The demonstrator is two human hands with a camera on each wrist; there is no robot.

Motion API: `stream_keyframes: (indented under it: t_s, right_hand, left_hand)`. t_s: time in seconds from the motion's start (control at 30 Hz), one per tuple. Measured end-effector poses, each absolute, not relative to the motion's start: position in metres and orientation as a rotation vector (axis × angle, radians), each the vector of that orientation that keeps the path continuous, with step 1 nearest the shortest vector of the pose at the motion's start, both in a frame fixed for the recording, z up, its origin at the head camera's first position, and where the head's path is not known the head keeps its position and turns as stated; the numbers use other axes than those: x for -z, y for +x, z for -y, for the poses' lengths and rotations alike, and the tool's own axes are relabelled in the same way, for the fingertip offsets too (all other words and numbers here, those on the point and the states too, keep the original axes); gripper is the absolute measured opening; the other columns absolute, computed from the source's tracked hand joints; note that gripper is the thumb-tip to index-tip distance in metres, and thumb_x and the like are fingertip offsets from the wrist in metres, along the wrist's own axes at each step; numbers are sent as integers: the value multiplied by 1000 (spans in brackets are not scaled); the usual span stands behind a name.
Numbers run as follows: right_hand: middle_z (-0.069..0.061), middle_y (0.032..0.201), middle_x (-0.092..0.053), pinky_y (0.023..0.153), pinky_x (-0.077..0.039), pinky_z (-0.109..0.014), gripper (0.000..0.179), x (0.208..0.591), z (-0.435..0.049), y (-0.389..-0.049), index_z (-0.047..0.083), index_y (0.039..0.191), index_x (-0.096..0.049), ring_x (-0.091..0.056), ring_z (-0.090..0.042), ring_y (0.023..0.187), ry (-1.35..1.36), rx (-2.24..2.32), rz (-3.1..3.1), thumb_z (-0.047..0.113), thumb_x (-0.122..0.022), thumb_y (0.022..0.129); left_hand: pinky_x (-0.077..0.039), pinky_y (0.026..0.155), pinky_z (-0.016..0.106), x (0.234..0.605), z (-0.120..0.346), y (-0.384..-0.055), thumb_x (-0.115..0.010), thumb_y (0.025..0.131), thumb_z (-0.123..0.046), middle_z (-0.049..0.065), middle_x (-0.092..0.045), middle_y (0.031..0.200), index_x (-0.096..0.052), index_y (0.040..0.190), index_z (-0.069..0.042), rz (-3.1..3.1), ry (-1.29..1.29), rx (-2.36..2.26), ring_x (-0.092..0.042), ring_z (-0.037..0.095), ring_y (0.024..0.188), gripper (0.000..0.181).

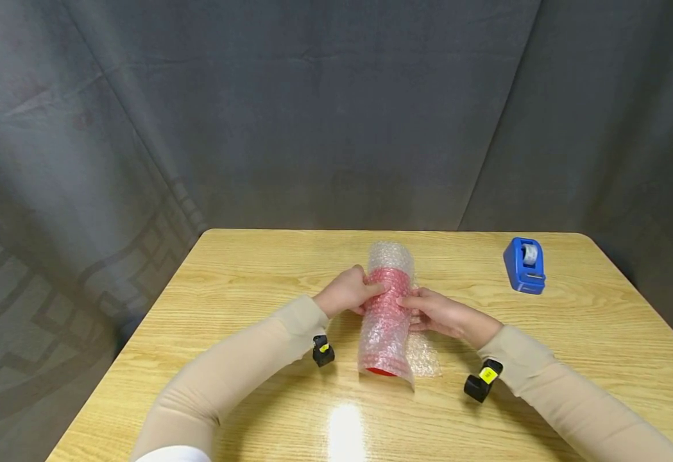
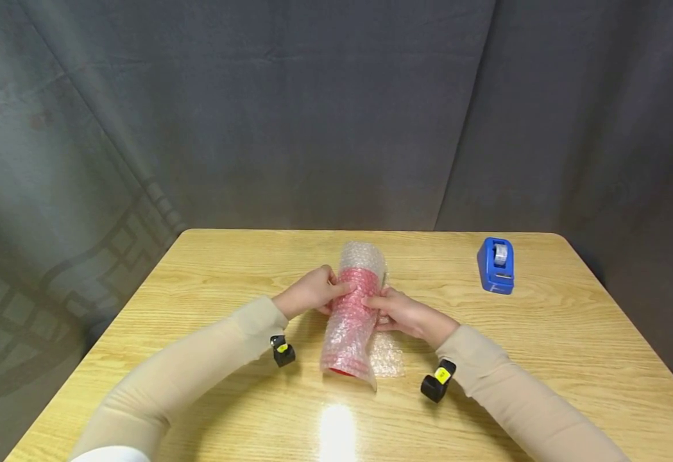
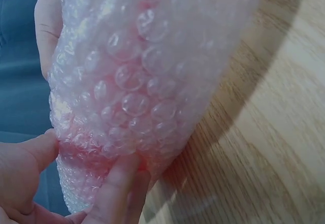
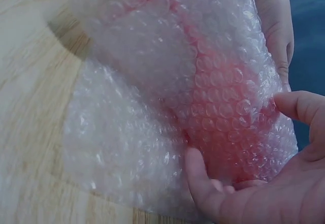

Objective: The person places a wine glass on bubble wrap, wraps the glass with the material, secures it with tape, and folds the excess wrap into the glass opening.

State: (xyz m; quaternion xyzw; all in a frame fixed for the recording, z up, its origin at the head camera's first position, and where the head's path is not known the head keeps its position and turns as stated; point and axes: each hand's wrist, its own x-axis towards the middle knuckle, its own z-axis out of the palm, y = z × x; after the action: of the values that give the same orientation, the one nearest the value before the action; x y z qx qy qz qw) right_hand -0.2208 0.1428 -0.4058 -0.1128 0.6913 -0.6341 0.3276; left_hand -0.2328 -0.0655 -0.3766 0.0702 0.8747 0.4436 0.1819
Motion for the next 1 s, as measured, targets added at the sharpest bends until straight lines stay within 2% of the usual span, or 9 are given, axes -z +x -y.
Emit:
stream_keyframes:
  t_s: [0.1, 0.17, 0.23, 0.3, 0.37, 0.47, 0.57, 0.87, 1.0]
  right_hand:
    - [1, 86, -49, 83, -54, -27, 32, 406, -143, -221, -8, 118, -40, -55, -11, 86, -343, 1629, -1869, 18, -45, 99]
    - [3, 82, -52, 79, -53, -24, 23, 405, -144, -222, -4, 110, -46, -55, -9, 82, -362, 1638, -1853, 16, -45, 99]
    - [3, 84, -56, 77, -54, -21, 22, 405, -144, -221, -5, 110, -47, -56, -8, 80, -355, 1660, -1819, 14, -44, 99]
    - [-1, 92, -58, 79, -55, -21, 32, 404, -144, -220, -12, 120, -42, -58, -9, 83, -322, 1694, -1776, 12, -44, 99]
    - [-6, 98, -56, 82, -57, -23, 47, 402, -143, -219, -16, 132, -28, -60, -11, 87, -275, 1728, -1745, 11, -45, 98]
    - [-13, 106, -53, 86, -58, -28, 70, 401, -142, -218, -9, 143, 0, -63, -15, 90, -188, 1787, -1719, 9, -49, 96]
    - [-18, 109, -49, 85, -59, -31, 79, 399, -141, -217, 1, 142, 13, -64, -17, 89, -142, 1818, -1723, 8, -51, 95]
    - [-20, 115, -43, 85, -58, -28, 73, 394, -139, -216, -3, 139, 9, -60, -17, 91, -208, 1765, -1758, 11, -48, 96]
    - [-17, 109, -46, 86, -58, -30, 74, 393, -136, -215, -5, 138, 6, -59, -14, 87, -227, 1728, -1806, 18, -52, 97]
  left_hand:
    - [-61, 68, 37, 377, 65, -232, -62, 96, -30, 12, -55, 90, -48, 103, 1, -2468, 195, -1248, -62, 21, 70, 34]
    - [-61, 69, 37, 377, 65, -232, -61, 96, -31, 13, -55, 91, -48, 105, 1, -2469, 189, -1244, -62, 21, 70, 36]
    - [-61, 69, 37, 377, 64, -232, -61, 96, -32, 13, -56, 92, -48, 107, 1, -2469, 181, -1238, -62, 21, 71, 37]
    - [-61, 70, 37, 377, 64, -232, -62, 95, -32, 13, -56, 92, -48, 109, 2, -2469, 174, -1236, -63, 21, 71, 39]
    - [-61, 70, 37, 377, 63, -231, -62, 95, -33, 13, -56, 92, -48, 110, 2, -2470, 168, -1231, -63, 21, 71, 40]
    - [-61, 70, 36, 376, 63, -231, -61, 95, -33, 12, -56, 92, -48, 109, 1, -2477, 163, -1221, -63, 21, 71, 39]
    - [-61, 69, 36, 375, 62, -231, -62, 95, -33, 12, -56, 91, -48, 107, 0, -2485, 163, -1208, -63, 20, 71, 38]
    - [-62, 68, 36, 374, 61, -232, -62, 95, -32, 12, -56, 90, -48, 107, 1, -2511, 180, -1191, -63, 20, 67, 38]
    - [-61, 68, 35, 373, 61, -231, -62, 95, -34, 12, -57, 90, -49, 110, 2, -2516, 165, -1162, -63, 20, 69, 41]
